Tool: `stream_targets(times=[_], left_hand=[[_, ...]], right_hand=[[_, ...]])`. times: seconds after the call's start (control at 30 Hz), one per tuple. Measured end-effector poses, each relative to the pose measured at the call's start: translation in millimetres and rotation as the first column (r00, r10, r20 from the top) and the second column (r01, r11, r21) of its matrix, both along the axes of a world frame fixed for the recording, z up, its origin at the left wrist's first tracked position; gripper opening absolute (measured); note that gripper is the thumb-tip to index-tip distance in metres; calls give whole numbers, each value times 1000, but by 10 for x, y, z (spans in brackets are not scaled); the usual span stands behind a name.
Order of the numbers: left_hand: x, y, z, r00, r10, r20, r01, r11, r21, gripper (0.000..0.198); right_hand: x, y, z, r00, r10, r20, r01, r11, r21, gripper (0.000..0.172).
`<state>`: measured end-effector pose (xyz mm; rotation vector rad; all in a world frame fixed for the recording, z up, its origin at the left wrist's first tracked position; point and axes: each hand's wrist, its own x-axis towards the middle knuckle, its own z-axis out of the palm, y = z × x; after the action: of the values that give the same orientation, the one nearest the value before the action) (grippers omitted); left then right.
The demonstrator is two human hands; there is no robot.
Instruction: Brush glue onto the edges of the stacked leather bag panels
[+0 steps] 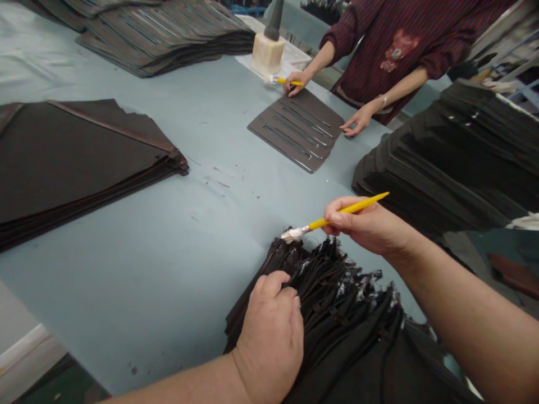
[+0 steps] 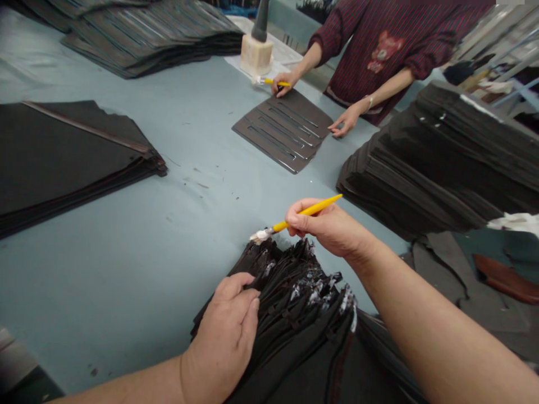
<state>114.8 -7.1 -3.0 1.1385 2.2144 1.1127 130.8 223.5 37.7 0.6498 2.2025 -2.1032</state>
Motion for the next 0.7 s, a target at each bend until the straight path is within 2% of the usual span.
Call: stream_targets(times=[0.13, 0.23, 0.3, 0.37, 0.47, 0.53, 0.67, 0.7], left_hand=[[-17, -5, -5, 984, -79, -161, 90, 994, 67, 27], [-38, -9, -9, 972, -122, -202, 138, 989, 63, 26], [-49, -9, -13, 968, -142, -208, 159, 985, 66, 26], [-57, -8, -21, 963, -165, -214, 182, 981, 64, 27], [-63, -5, -36, 943, -225, -245, 242, 969, 40, 30], [-68, -2, -46, 925, -264, -273, 277, 961, 11, 30], [-78, 9, -67, 900, -306, -311, 316, 949, -20, 29], [-78, 11, -72, 901, -297, -318, 311, 950, -6, 30]], right_hand=[[31, -122, 97, 996, 6, 88, -7, 1000, 9, 26], [95, -148, 187, 962, 85, 259, -104, 993, 60, 25], [149, -110, 254, 938, 116, 327, -138, 989, 46, 26], [188, -59, 311, 946, 75, 314, -84, 996, 15, 25], [192, -40, 330, 970, -78, 231, 75, 997, 24, 20], [167, -78, 300, 972, -105, 212, 101, 994, 28, 17], [127, -111, 258, 933, 123, 337, -122, 992, -23, 17], [123, -86, 266, 926, 147, 349, -146, 989, -28, 18]])
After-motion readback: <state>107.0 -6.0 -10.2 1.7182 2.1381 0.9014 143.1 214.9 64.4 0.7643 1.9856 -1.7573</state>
